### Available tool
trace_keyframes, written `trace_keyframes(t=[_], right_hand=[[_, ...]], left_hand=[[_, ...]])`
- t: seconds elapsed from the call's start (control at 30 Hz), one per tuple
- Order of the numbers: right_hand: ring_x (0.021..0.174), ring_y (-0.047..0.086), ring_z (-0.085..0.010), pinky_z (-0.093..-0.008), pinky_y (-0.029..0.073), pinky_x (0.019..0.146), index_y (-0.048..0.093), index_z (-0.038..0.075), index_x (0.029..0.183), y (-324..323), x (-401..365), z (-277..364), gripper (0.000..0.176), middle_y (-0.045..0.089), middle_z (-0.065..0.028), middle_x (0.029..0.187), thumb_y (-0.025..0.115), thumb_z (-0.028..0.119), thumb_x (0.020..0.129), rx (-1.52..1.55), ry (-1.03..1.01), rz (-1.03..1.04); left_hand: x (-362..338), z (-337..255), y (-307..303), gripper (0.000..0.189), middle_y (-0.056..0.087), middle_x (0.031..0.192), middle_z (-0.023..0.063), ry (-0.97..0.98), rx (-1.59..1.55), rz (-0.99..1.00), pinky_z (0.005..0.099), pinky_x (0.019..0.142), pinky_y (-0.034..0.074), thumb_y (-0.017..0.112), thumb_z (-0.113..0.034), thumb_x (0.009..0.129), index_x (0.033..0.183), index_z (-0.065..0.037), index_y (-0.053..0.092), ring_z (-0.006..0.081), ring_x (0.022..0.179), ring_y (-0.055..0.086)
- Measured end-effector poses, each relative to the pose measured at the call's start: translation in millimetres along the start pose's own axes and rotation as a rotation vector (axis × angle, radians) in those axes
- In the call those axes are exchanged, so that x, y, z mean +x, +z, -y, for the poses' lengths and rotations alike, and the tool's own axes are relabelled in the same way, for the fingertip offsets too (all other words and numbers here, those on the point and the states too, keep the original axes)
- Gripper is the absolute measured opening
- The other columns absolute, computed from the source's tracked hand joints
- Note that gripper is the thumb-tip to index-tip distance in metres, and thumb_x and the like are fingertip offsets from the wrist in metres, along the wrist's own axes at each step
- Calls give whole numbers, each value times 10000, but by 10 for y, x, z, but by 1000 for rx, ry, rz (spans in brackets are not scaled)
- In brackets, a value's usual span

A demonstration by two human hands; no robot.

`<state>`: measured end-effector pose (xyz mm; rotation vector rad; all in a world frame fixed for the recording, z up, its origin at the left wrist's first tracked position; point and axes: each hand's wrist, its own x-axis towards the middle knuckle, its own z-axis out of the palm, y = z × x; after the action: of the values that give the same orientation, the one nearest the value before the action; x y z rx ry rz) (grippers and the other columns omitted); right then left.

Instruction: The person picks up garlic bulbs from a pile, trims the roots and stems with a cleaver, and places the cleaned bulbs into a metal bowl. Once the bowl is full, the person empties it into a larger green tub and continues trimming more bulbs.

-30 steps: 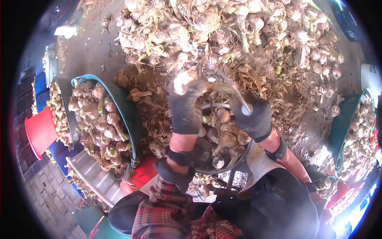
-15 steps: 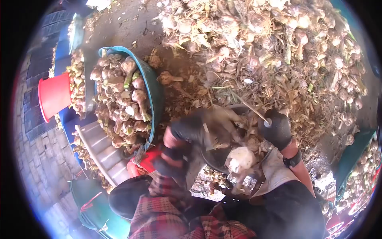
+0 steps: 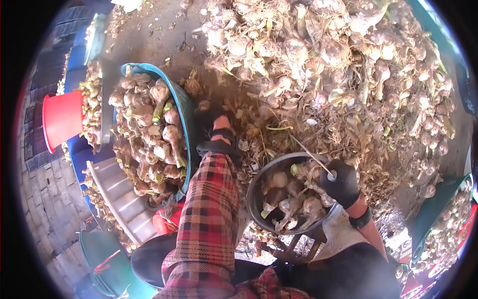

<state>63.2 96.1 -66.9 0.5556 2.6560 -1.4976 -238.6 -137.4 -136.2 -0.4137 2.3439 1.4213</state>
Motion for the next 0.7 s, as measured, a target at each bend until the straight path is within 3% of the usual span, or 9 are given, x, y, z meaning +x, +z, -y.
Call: trace_keyframes(t=[0.2, 0.33, 0.4, 0.5, 0.53, 0.57, 0.63, 0.67, 0.7], right_hand=[[587, 590, -366, -405, 466, 509, 575, 32, 698, -96, 41, 82, 139, 579, -162, 657, 663, 123, 754, 25, -12, -92], [595, 590, -370, -415, 458, 509, 586, 33, 697, -176, 97, 153, 129, 596, -172, 687, 673, 124, 726, 37, -1, -164], [636, 596, -373, -423, 467, 543, 600, 44, 735, -248, 144, 249, 151, 597, -158, 695, 701, 144, 685, -45, -81, -187], [633, 578, -345, -400, 475, 564, 572, 56, 753, -424, 245, 459, 159, 555, -130, 701, 709, 102, 688, -84, -203, -222], [647, 580, -340, -398, 475, 568, 563, 57, 772, -469, 253, 510, 181, 552, -123, 727, 709, 102, 675, -107, -201, -216], [662, 582, -335, -397, 475, 572, 555, 58, 791, -503, 257, 538, 206, 548, -116, 754, 710, 101, 662, -127, -201, -208], [673, 589, -330, -394, 477, 574, 551, 67, 827, -565, 258, 550, 252, 545, -110, 783, 714, 106, 639, -158, -243, -212], [656, 599, -319, -401, 482, 556, 549, 63, 818, -592, 254, 572, 219, 556, -116, 773, 693, 128, 667, -199, -246, -219], [638, 610, -307, -408, 486, 537, 548, 59, 810, -611, 244, 575, 192, 566, -122, 762, 672, 150, 695, -239, -250, -224]], left_hand=[[-845, 162, -377, 333, 635, 1007, 100, 289, -199, 3, 298, 669, 532, 625, -6, 775, 1095, -32, 535, 160, 787, 618], [-596, -121, 60, 437, 623, 1042, 73, 408, -326, 36, 294, 699, 536, 677, 82, 727, 1115, -43, 520, 146, 830, 617], [-862, -251, 175, 590, 572, 1136, 64, 677, -84, 269, 300, 783, 524, 654, 88, 756, 1271, -77, 418, 138, 968, 583], [-1455, -614, 374, 574, 540, 1137, 84, 534, -157, 563, 317, 892, 490, 680, 30, 785, 1250, -24, 348, 185, 1027, 557], [-1706, -809, 440, 599, 572, 1125, 81, 210, -493, 653, 323, 913, 488, 716, 10, 769, 1270, -15, 388, 191, 1023, 572], [-1707, -679, 431, 599, 572, 1125, 81, 206, -495, 668, 323, 913, 488, 716, 10, 769, 1270, -15, 388, 191, 1023, 572], [-1633, -390, 386, 571, 608, 1111, 79, 875, 251, 788, 329, 926, 487, 745, 2, 742, 1247, -47, 482, 191, 1023, 588], [-1706, -287, 449, 504, 634, 1095, 86, 698, 61, 711, 334, 928, 491, 766, -39, 734, 1194, -68, 562, 194, 1008, 607], [-1696, -256, 486, 504, 634, 1095, 86, 697, 61, 718, 334, 928, 491, 766, -39, 734, 1194, -68, 562, 194, 1008, 607]])
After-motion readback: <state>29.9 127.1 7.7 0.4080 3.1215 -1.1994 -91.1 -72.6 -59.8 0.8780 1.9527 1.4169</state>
